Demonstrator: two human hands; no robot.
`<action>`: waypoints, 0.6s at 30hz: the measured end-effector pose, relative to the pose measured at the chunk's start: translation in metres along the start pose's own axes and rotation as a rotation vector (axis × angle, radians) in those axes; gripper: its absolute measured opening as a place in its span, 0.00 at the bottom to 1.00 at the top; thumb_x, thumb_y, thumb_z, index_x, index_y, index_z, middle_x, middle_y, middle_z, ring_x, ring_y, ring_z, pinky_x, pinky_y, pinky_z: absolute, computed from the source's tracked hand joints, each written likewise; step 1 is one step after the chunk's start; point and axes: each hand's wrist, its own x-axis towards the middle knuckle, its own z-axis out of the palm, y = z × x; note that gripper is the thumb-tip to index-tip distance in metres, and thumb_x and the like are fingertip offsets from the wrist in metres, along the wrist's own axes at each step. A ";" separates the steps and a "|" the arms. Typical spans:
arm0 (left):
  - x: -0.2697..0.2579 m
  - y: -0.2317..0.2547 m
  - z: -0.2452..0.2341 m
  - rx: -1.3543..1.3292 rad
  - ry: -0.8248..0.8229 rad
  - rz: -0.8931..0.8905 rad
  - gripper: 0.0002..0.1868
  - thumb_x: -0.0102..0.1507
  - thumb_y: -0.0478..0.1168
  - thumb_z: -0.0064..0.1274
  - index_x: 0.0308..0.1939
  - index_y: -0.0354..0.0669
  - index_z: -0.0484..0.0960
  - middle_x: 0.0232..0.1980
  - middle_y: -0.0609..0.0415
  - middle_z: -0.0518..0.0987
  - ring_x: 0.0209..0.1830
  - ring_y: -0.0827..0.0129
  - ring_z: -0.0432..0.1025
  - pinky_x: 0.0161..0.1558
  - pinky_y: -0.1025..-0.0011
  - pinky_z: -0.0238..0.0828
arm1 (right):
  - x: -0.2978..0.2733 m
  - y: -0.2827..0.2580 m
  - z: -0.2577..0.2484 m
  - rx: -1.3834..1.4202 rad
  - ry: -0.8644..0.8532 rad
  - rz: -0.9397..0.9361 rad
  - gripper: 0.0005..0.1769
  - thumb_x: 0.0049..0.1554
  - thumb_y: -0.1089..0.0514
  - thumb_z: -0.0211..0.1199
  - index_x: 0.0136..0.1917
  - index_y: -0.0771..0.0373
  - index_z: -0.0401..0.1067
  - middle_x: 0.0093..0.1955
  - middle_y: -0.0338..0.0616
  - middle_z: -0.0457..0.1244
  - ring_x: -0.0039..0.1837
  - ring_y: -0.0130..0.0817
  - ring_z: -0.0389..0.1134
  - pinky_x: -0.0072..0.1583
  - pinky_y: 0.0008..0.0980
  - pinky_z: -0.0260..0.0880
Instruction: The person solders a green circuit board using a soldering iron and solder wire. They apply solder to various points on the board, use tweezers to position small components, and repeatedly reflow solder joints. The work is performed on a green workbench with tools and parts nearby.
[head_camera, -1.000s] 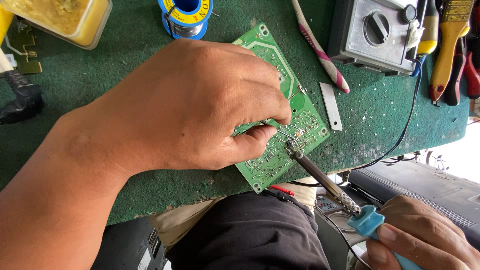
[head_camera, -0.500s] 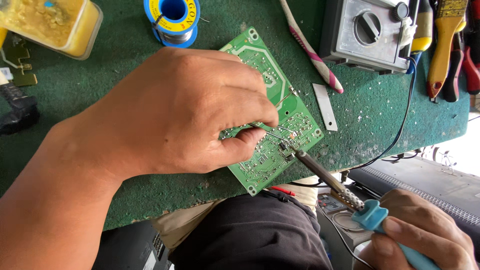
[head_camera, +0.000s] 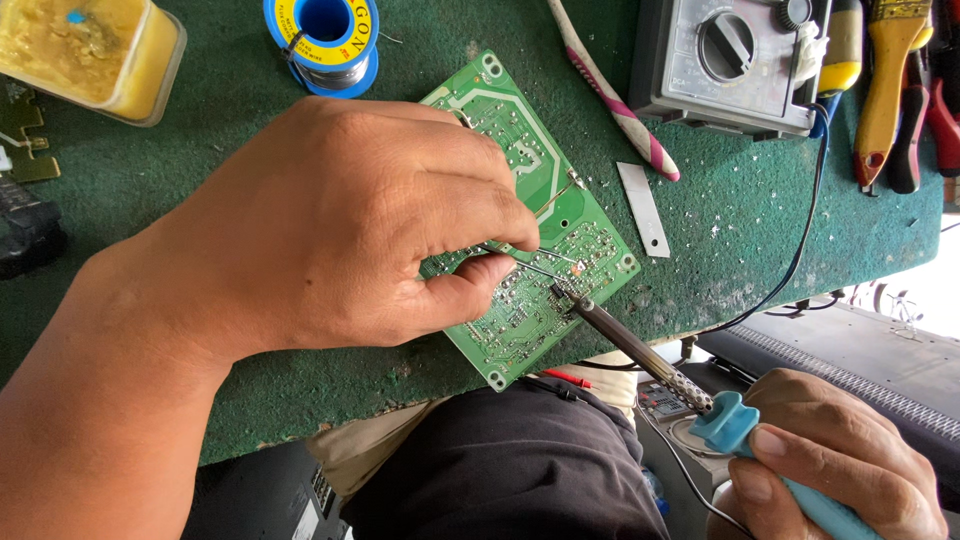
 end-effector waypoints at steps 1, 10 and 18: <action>0.000 0.000 -0.001 -0.001 0.000 0.000 0.02 0.69 0.33 0.61 0.44 0.40 0.87 0.41 0.55 0.81 0.38 0.55 0.74 0.46 0.56 0.72 | 0.000 0.000 -0.001 0.000 0.000 0.001 0.12 0.58 0.59 0.62 0.55 0.62 0.68 0.40 0.45 0.66 0.39 0.38 0.68 0.49 0.35 0.80; 0.000 0.000 -0.001 0.011 -0.008 0.005 0.03 0.68 0.34 0.62 0.45 0.40 0.87 0.42 0.53 0.82 0.39 0.53 0.75 0.44 0.55 0.72 | 0.003 -0.002 -0.001 -0.005 -0.008 0.015 0.13 0.57 0.59 0.63 0.54 0.62 0.68 0.41 0.45 0.68 0.39 0.38 0.70 0.51 0.36 0.82; 0.000 0.000 -0.001 0.011 0.006 -0.007 0.00 0.69 0.33 0.61 0.44 0.41 0.86 0.41 0.55 0.82 0.38 0.55 0.74 0.46 0.56 0.73 | -0.110 0.078 -0.079 0.294 -0.105 0.969 0.21 0.63 0.75 0.41 0.64 0.80 0.70 0.59 0.50 0.70 0.65 0.25 0.71 0.63 0.22 0.64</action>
